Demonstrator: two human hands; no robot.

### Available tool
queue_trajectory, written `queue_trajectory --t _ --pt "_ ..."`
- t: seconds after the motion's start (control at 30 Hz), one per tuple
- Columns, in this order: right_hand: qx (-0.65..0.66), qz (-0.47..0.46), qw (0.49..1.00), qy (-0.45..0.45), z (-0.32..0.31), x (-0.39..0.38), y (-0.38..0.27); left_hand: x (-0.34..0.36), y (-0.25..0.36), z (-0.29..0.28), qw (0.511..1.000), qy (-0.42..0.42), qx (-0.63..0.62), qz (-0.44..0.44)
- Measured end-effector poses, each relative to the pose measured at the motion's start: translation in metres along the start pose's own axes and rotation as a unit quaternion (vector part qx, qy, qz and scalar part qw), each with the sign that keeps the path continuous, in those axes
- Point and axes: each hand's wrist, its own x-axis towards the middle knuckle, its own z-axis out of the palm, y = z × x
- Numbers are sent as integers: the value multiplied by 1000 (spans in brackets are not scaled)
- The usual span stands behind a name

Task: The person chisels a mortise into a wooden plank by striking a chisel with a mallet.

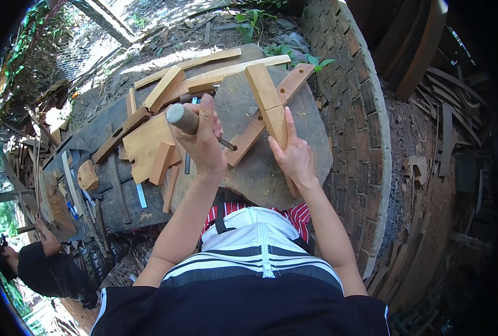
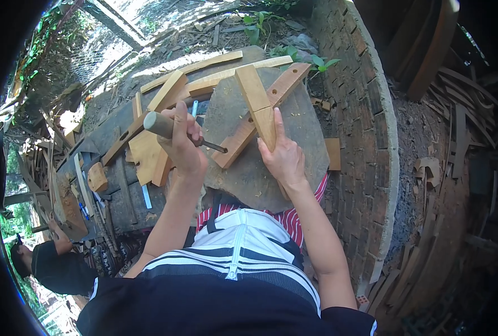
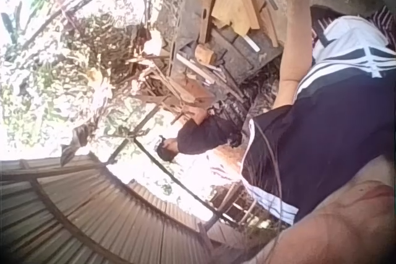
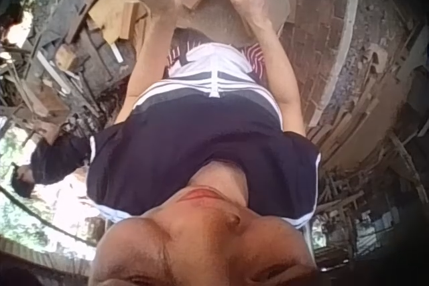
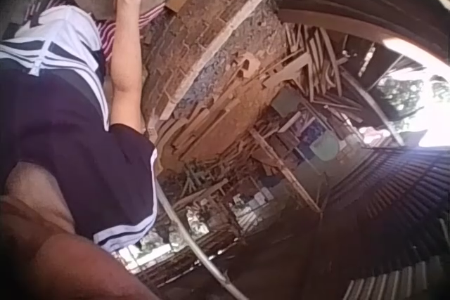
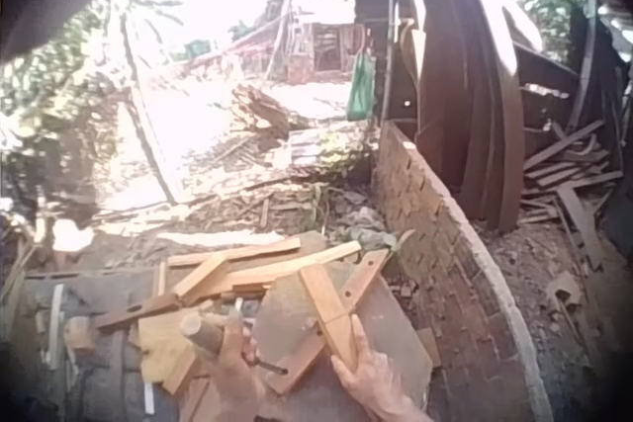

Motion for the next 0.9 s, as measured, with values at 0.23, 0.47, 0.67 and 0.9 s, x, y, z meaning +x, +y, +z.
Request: queue_trajectory --t 0.23,0.47,0.67,0.9 --pt "-3 10 1000 -12 2 5 -4 38 -7 -41 988 80 -127 -33" --pt "3 26 1000 -14 4 9 -8 41 -7 -49 978 138 -130 -84" --pt "36 32 999 10 5 1 4 -12 5 -34 992 -30 -114 -54" --pt "29 32 999 -2 4 2 2 14 6 -60 949 -289 -123 -30"
